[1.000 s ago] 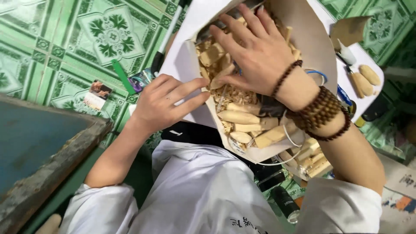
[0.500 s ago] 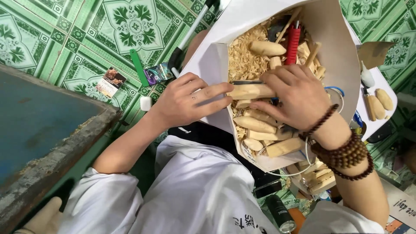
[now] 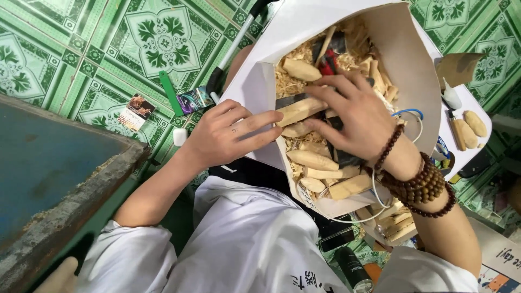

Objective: The person sits on the floor and sorts through a box of woodworking supplies, including wooden blocks, wood shavings, and tools. They pick up and examine various items, then transfer some of the contents into a second box.

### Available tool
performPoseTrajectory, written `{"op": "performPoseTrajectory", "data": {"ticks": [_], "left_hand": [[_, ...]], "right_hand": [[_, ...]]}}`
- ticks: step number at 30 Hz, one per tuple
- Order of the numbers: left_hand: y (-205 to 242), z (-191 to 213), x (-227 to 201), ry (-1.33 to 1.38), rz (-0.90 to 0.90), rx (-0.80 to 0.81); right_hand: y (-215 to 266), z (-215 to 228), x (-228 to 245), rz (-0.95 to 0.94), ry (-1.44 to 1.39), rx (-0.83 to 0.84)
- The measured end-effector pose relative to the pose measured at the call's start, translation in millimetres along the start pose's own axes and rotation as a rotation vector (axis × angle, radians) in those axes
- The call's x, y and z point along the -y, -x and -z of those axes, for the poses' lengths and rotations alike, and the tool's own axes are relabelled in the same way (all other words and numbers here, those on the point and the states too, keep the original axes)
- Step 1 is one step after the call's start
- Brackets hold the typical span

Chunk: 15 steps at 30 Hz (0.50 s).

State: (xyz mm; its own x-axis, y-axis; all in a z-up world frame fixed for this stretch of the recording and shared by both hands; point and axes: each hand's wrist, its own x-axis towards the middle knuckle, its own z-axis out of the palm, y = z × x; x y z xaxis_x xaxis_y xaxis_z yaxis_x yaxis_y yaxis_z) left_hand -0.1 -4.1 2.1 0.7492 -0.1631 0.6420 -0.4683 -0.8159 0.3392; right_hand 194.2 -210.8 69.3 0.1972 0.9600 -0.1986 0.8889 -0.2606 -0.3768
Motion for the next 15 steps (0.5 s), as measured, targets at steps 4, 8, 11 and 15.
{"op": "performPoseTrajectory", "data": {"ticks": [4,8,11,15], "left_hand": [[-1.8,1.4,0.6,-0.009,0.002,0.017],[-1.4,0.9,0.5,-0.006,-0.004,0.041],[-1.8,1.8,0.1,0.002,-0.006,0.052],[-9.1,0.0,-1.6,-0.067,-0.023,0.013]], "right_hand": [[15.5,15.0,9.5,-0.014,-0.225,-0.004],[57.8,24.8,6.7,-0.038,-0.037,-0.115],[100.3,42.4,13.7,-0.068,0.013,-0.144],[168.9,44.7,31.3,-0.399,0.052,-0.165]]}}
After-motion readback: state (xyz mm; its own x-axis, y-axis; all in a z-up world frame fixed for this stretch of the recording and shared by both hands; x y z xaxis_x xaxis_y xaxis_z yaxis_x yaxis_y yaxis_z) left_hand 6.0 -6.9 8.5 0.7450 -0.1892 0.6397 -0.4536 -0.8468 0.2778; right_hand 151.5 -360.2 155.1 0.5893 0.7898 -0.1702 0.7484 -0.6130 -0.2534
